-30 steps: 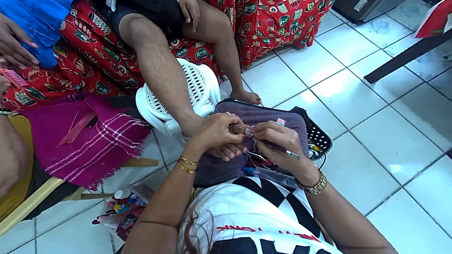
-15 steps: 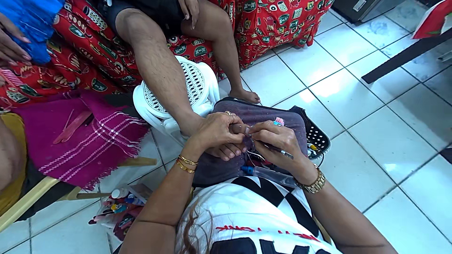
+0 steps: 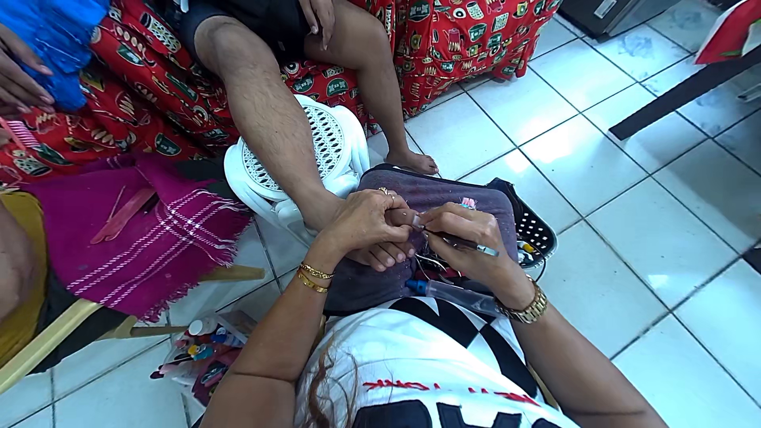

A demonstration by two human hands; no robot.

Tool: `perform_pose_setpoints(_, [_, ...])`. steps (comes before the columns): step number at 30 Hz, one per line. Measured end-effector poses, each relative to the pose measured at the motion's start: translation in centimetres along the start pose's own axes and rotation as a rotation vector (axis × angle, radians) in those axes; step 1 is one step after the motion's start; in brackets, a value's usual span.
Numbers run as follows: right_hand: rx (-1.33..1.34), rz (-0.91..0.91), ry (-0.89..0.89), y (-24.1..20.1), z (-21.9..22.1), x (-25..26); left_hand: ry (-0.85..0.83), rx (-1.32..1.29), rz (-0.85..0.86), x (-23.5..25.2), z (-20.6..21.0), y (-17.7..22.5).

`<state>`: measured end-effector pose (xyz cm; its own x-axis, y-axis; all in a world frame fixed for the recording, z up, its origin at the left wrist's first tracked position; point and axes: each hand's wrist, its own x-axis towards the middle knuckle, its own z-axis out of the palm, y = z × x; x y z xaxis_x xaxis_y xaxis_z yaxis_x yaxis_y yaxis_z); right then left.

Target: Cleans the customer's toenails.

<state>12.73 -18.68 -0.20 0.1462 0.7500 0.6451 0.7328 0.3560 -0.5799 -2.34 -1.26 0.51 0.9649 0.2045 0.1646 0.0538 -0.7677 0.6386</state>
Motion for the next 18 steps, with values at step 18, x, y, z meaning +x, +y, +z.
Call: perform_pose_setpoints(18, [0.064, 0.068, 0.025, -0.02, -0.01, -0.12, 0.028, 0.019, 0.022, 0.01, 0.32, -0.37])
